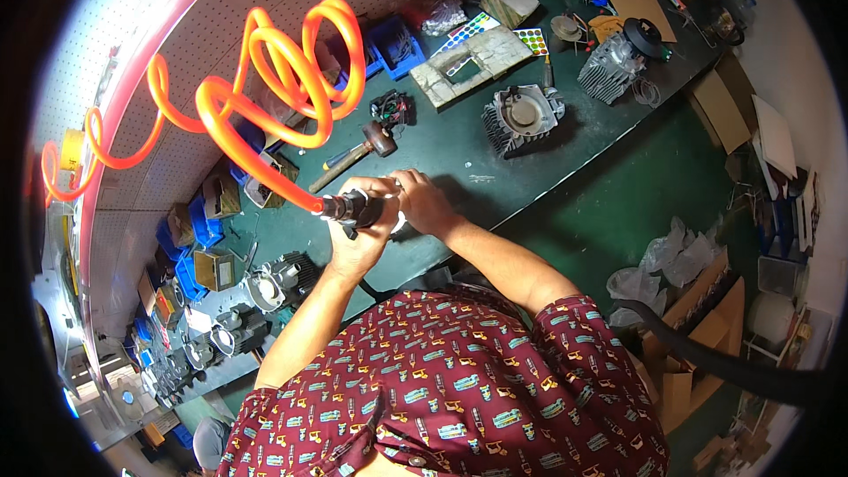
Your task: The person assembles small electrical components on a workbench. They use a cordless drill to fasten screws into a metal housing, then insert a bundle of blue wires into a cylindrical component and secure it with a black cap.
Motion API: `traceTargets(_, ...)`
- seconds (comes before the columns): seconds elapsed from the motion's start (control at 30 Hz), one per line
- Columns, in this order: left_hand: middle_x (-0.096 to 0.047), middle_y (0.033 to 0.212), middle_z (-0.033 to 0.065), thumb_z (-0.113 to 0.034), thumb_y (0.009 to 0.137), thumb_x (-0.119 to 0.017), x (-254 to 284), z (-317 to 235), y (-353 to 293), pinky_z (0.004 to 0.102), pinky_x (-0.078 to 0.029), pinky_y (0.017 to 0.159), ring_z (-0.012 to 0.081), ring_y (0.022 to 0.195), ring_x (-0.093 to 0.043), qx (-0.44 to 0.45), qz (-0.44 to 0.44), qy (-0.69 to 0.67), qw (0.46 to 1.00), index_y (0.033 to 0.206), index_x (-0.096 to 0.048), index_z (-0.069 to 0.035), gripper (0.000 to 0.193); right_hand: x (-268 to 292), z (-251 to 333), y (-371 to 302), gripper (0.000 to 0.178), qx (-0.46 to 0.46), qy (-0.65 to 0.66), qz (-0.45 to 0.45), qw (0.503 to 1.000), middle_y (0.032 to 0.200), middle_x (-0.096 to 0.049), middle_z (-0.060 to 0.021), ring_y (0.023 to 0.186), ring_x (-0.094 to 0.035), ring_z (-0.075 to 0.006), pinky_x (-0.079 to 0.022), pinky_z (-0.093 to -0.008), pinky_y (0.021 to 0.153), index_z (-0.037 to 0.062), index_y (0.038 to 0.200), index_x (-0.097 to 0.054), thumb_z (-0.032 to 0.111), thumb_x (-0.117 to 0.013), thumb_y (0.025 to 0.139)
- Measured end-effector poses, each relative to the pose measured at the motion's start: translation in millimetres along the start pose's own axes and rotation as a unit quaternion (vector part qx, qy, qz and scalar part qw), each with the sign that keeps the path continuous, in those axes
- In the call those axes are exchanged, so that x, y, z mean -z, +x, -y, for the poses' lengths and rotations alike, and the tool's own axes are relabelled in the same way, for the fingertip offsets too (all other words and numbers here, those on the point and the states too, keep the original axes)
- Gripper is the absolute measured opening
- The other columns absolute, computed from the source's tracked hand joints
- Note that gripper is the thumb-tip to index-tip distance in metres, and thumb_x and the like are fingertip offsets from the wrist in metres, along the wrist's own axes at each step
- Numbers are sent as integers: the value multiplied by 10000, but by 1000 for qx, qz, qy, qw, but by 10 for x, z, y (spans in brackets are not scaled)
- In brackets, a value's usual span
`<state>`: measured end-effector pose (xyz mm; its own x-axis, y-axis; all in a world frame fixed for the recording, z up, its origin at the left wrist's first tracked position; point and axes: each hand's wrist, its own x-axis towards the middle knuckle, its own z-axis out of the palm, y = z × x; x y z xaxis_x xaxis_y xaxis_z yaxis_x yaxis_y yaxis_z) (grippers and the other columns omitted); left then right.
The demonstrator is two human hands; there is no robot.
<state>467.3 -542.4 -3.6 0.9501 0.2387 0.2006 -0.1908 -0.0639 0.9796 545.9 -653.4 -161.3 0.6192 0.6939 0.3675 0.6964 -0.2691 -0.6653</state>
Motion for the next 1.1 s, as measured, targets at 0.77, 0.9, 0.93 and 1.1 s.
traceTargets(0.77, -654, 1072, 143, 53, 886, -675, 374, -228, -553, 518, -465, 1079, 275, 1085, -643, -81, -206, -18, 975, 1136, -528, -29, 302, 55, 132, -22, 405, -93, 33, -8, 995, 1239, -585, -223, 1145, -583, -404, -501, -462, 978, -19, 1214, -582, 205, -648, 883)
traceTargets(0.9, -653, 1077, 132, 66, 894, -659, 412, -141, -686, 512, -477, 1075, 259, 1081, -646, -63, -246, -41, 966, 1142, -534, -33, 295, 48, 97, -9, 367, -99, 109, -20, 989, 1213, -596, -228, 1155, -581, -410, -478, -440, 999, 21, 1282, -537, 189, -482, 961)
traceTargets(0.93, -657, 1068, 133, 74, 893, -649, 410, -120, -688, 505, -481, 1075, 253, 1071, -651, -76, -247, -30, 966, 1143, -536, -33, 295, 40, 87, -19, 369, -119, 100, -11, 988, 1218, -593, -227, 1160, -578, -407, -475, -439, 1004, 20, 1283, -535, 207, -485, 969)
traceTargets(1.1, -666, 1071, 138, 63, 891, -646, 436, -65, -751, 516, -473, 1076, 249, 1072, -650, -74, -278, -25, 957, 1159, -536, -39, 307, 58, 95, -8, 417, -119, 76, 2, 990, 1253, -599, -229, 1160, -588, -398, -481, -435, 1001, 3, 1295, -538, 245, -570, 957)
